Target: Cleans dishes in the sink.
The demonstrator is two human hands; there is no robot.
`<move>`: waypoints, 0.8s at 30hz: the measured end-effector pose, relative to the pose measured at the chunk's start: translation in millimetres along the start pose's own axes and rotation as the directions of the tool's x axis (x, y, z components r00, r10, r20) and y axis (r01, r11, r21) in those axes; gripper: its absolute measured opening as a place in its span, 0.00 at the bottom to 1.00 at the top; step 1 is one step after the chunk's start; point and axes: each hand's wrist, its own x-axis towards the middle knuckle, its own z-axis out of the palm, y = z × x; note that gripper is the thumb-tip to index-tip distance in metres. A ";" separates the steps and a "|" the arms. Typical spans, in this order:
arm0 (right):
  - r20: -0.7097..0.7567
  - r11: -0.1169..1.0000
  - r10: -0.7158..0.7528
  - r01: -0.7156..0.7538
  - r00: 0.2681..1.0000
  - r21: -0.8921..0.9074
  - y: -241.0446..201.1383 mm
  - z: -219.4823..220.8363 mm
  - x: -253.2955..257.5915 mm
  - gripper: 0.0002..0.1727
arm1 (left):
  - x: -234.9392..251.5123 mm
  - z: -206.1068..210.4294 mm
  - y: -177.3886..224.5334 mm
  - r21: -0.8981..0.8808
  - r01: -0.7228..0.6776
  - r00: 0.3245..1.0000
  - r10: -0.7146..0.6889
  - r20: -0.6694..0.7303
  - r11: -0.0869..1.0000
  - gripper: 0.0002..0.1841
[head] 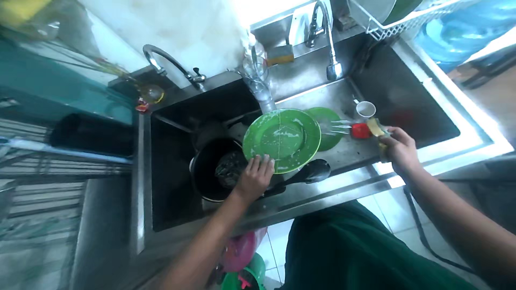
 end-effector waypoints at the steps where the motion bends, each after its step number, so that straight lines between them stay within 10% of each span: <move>1: 0.015 1.000 -0.014 0.014 1.000 -0.017 0.9 0.7 -1.2 0.15 | -1.3 2.4 0.6 0.000 0.004 1.000 -0.004 0.005 1.000 0.14; 10: 0.089 0.996 -0.041 0.048 0.995 -0.072 2.6 8.7 -5.4 0.17 | -5.4 12.2 11.3 -0.069 0.135 0.964 -0.115 0.238 0.988 0.19; 17: 0.119 0.994 0.021 -0.007 0.993 -0.112 3.4 3.1 -7.1 0.17 | 16.8 -10.9 11.6 -0.137 0.404 0.739 -0.234 0.632 0.904 0.23; 24: 0.139 0.995 0.037 -0.024 0.990 -0.093 14.4 -5.1 3.1 0.17 | 22.4 -13.7 6.6 -0.081 0.497 0.645 -0.305 0.700 0.864 0.29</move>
